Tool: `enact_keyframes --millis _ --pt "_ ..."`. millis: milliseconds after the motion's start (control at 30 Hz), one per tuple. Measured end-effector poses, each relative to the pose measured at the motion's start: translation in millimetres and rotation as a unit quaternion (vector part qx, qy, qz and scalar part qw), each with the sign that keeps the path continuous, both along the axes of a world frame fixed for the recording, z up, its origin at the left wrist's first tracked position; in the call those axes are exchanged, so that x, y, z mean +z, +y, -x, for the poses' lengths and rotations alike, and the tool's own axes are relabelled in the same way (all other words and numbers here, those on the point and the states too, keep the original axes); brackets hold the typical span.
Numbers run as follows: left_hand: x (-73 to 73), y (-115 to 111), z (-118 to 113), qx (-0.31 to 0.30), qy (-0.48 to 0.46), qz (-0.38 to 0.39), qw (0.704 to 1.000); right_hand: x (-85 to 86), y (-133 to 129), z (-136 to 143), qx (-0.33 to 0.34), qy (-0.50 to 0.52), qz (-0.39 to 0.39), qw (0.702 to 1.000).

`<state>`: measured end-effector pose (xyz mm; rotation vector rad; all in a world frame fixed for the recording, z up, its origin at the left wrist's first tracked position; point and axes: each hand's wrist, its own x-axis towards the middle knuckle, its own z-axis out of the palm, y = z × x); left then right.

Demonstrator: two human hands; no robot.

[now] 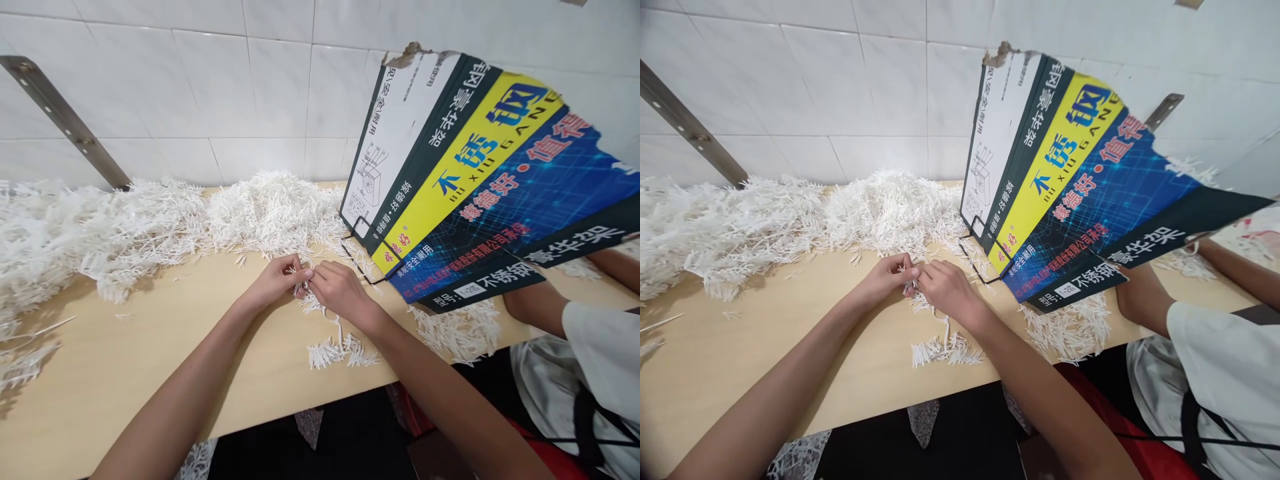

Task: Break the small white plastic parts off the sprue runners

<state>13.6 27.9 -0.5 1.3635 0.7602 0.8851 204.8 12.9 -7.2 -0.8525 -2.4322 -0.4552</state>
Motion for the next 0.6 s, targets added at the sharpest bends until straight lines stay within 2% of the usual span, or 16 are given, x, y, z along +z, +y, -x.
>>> enact_keyframes --millis 167,233,300,367,433,533,600 --pt "2.8 3 5 -0.024 -0.018 0.021 0.999 9.9 -3 -6 -0.039 0.030 0.036 0.998" --pt "4.3 1 4 -0.020 0.037 -0.019 0.999 8.2 -3 -8 -0.052 0.035 0.058 0.996" --pt "4.5 -5 1 -0.001 0.135 -0.097 0.986 4.0 -2 -9 -0.070 0.038 0.076 0.994" --pt "1.9 -12 -4 0.031 0.240 -0.198 0.950 -0.2 0 -9 -0.086 0.036 0.093 0.991" --pt "-3.8 -20 -8 0.063 0.334 -0.276 0.899 -2.7 2 -8 -0.088 0.024 0.112 0.990" --pt "-13.8 -25 -7 0.077 0.444 -0.319 0.834 -2.7 6 -8 -0.065 -0.004 0.137 0.988" --pt "-17.7 -24 -1 0.058 0.477 -0.335 0.811 -1.3 9 -10 -0.033 -0.027 0.145 0.988"
